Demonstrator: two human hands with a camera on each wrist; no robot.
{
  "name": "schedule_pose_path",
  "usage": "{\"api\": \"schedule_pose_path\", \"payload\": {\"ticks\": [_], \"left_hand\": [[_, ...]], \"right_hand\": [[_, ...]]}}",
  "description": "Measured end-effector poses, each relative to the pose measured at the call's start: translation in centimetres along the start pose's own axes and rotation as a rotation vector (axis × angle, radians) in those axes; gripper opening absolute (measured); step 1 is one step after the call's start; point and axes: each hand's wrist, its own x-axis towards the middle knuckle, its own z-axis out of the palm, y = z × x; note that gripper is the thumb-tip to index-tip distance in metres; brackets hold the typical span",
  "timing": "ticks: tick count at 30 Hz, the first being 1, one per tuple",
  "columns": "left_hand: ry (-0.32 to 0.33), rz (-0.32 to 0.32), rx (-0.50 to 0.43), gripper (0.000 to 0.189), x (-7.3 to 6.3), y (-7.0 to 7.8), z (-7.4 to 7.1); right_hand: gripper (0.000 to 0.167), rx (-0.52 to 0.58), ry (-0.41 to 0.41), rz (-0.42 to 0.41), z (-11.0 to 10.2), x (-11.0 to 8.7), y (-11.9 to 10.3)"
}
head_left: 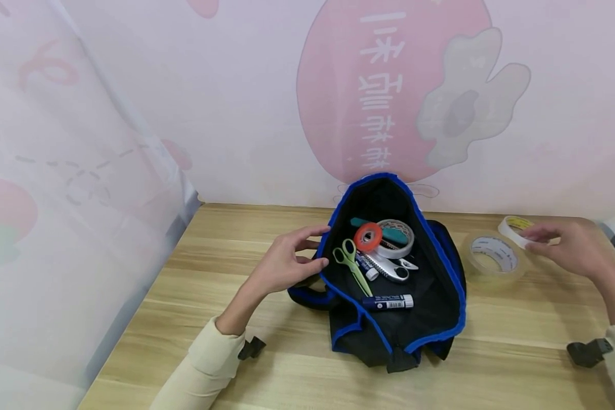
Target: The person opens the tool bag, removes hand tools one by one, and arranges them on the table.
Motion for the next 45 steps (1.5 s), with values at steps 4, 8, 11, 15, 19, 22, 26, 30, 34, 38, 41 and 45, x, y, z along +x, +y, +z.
{"api": "schedule_pose_path", "payload": {"ticks": [4,8,11,15,19,22,26,30,34,38,41,45], "left_hand": [[-0.009,0.003,-0.013,0.062,0.0,0.0,0.1],[-0.013,0.004,-0.022,0.062,0.0,-0.1,0.1],[-0.014,0.005,-0.020,0.062,0.0,-0.1,0.2],[-0.013,0.008,-0.019,0.061,0.0,-0.2,0.3],[-0.012,0.014,-0.020,0.061,0.0,-0.2,0.2],[-0.010,0.014,-0.021,0.061,0.1,-0.1,0.2],[-0.008,0.008,-0.022,0.062,0.1,-0.2,0.2],[-0.008,0.006,-0.022,0.062,0.1,-0.2,0.2],[-0.007,0.004,-0.023,0.062,0.1,-0.2,0.2],[-0.005,0.003,-0.027,0.062,0.0,-0.2,0.1],[-0.002,0.004,-0.029,0.062,0.0,-0.1,0.1],[0.000,-0.005,-0.031,0.061,0.0,0.0,0.0]], "right_hand": [[0.018,0.048,-0.017,-0.025,0.5,-0.2,0.6],[0.020,0.062,-0.010,-0.028,1.0,-0.4,0.9],[0.022,0.073,-0.011,-0.024,1.1,-0.6,1.1],[0.025,0.072,-0.003,-0.027,1.0,-0.9,1.0],[0.028,0.059,0.035,-0.049,0.8,-1.1,0.6],[0.028,0.050,0.059,-0.056,0.5,-1.0,0.0],[0.029,0.035,0.045,-0.009,0.0,-0.8,-1.0],[0.029,0.034,0.024,0.029,-0.5,-0.7,-2.1],[0.029,0.060,0.024,0.040,-0.9,-0.3,-3.6],[0.031,0.085,0.010,0.051,-1.4,0.3,-5.5],[0.032,0.091,-0.001,0.051,-1.9,0.8,-7.0],[0.028,0.120,0.014,-0.002,-2.3,1.2,-9.0]]}}
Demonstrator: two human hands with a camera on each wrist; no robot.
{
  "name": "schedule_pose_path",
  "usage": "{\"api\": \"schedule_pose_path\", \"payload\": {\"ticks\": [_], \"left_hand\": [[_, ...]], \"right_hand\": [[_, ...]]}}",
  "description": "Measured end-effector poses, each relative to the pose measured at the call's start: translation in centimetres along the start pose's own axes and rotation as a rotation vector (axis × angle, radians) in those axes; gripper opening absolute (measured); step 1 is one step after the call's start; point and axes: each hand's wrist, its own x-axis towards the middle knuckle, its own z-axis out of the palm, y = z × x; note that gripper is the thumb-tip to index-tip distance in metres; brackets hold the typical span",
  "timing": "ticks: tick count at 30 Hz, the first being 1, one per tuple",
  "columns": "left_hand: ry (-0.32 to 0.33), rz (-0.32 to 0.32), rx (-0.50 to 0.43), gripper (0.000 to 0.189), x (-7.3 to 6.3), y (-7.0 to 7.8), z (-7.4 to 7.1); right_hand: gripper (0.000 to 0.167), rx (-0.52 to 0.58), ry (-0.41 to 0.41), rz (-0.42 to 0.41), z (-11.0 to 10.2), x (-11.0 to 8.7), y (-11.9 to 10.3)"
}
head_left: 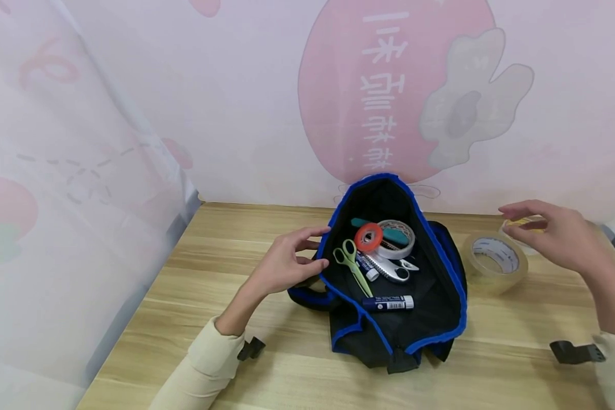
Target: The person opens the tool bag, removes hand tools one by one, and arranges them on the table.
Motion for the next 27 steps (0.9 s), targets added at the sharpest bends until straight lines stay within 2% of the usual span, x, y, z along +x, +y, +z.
{"api": "schedule_pose_path", "payload": {"ticks": [5,13,19,25,27], "left_hand": [[0.000,0.002,0.005,0.062,0.0,0.0,0.0],[-0.003,0.008,0.004,0.061,0.1,-0.2,0.0],[0.002,0.021,0.013,0.061,0.1,-0.1,0.0],[-0.001,0.020,0.010,0.061,0.0,-0.1,0.1],[-0.002,0.020,0.008,0.061,0.0,-0.1,0.1]], "right_hand": [[0.033,0.049,0.043,-0.105,0.1,0.3,-2.3],[0.038,0.084,0.060,-0.187,0.1,0.9,-5.8],[0.041,0.121,0.044,-0.235,0.3,1.3,-8.5],[0.049,0.158,0.010,-0.390,1.2,2.0,-10.8],[0.049,0.160,-0.008,-0.417,1.6,2.2,-11.5]]}}
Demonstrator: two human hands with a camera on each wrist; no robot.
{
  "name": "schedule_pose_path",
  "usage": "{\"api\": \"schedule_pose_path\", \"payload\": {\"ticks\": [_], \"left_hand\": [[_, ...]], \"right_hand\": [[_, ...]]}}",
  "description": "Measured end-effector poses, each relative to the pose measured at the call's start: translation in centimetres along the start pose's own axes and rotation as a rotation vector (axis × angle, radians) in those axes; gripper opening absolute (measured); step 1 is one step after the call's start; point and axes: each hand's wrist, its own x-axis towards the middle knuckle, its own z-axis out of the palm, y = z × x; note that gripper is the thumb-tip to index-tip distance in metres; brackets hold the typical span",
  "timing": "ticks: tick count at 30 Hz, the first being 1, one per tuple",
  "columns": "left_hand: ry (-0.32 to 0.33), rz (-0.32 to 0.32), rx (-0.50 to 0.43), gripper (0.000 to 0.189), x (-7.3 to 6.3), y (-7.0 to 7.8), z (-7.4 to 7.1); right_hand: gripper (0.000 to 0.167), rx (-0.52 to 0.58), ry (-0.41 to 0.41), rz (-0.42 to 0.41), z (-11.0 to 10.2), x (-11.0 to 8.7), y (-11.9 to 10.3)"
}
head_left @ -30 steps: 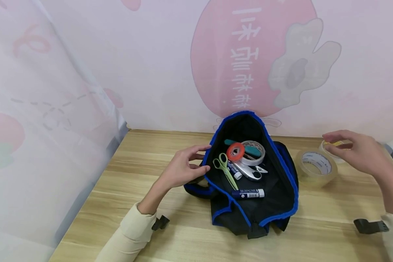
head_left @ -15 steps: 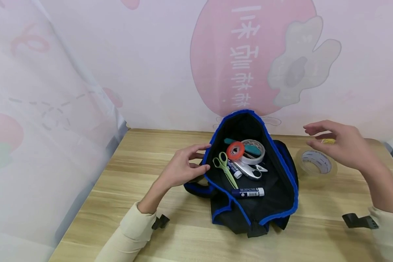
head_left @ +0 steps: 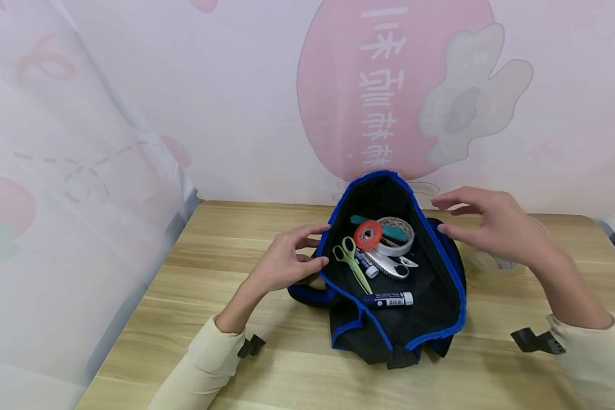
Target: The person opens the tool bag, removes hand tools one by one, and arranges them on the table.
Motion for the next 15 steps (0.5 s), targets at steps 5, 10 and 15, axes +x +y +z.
{"api": "schedule_pose_path", "payload": {"ticks": [5,10,15], "left_hand": [[-0.002,0.004,-0.003,0.061,0.0,-0.1,0.0],[-0.005,0.010,-0.004,0.061,0.0,-0.1,0.0],[-0.001,-0.008,0.003,0.061,0.0,-0.1,0.0]], "right_hand": [[0.047,-0.012,-0.069,-0.008,1.2,1.0,-1.0],[0.045,-0.002,-0.127,0.001,2.5,2.0,-1.7],[0.044,0.027,-0.196,0.034,4.1,2.9,-1.9]]}}
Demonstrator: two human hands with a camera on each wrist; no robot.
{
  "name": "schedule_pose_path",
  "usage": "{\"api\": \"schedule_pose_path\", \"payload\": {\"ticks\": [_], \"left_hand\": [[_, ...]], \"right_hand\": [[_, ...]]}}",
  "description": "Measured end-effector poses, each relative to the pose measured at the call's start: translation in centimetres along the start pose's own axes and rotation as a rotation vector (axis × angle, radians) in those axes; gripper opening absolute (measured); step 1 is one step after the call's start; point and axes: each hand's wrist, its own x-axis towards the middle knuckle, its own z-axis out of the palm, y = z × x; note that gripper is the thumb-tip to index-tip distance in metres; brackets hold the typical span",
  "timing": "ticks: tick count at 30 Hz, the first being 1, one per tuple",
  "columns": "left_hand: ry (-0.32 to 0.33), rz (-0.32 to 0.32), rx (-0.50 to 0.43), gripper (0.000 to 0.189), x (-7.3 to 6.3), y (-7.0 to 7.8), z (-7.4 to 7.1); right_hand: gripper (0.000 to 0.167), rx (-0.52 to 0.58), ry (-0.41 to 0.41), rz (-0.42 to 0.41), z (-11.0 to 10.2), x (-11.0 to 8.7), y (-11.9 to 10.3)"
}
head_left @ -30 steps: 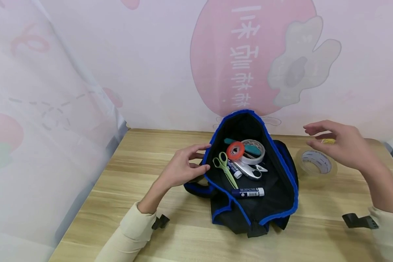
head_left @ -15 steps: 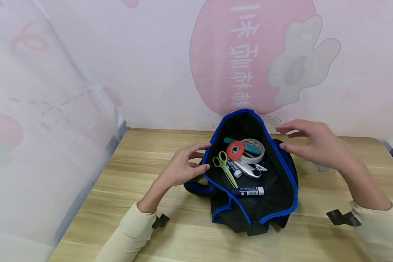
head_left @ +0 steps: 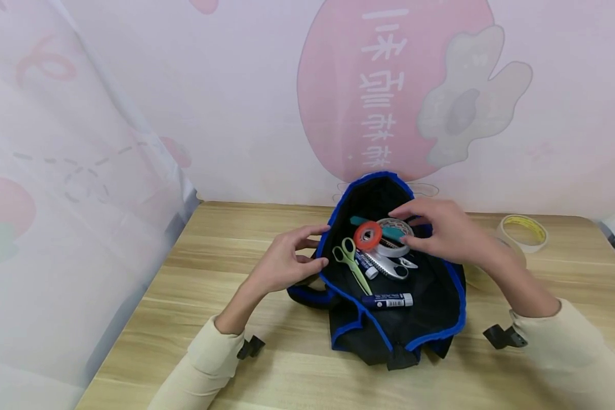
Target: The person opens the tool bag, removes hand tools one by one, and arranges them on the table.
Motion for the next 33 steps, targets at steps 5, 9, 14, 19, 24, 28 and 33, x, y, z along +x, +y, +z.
{"api": "schedule_pose_path", "payload": {"ticks": [5,9,14,19,24,28,33], "left_hand": [[0.000,-0.012,0.001,0.061,0.0,0.1,0.1],[-0.002,-0.013,-0.003,0.061,0.0,0.1,0.1],[-0.004,-0.009,-0.002,0.061,-0.1,0.0,0.2],[-0.003,-0.009,-0.005,0.061,-0.1,0.0,0.2],[-0.002,-0.013,-0.006,0.060,-0.1,0.1,0.1],[0.002,-0.017,-0.002,0.060,-0.2,0.1,0.1],[-0.003,-0.010,0.001,0.060,-0.2,0.0,0.3]], "right_hand": [[0.044,-0.010,-0.070,0.020,1.3,0.8,0.2],[0.044,-0.023,-0.122,0.056,2.2,1.1,0.6],[0.046,-0.029,-0.158,0.089,3.3,1.4,1.6],[0.048,-0.005,-0.213,0.132,4.5,1.5,2.5],[0.053,-0.029,-0.231,0.140,5.4,1.6,2.9],[0.054,-0.048,-0.233,0.159,6.0,1.7,2.7],[0.051,-0.068,-0.203,0.191,6.4,1.5,2.6]]}}
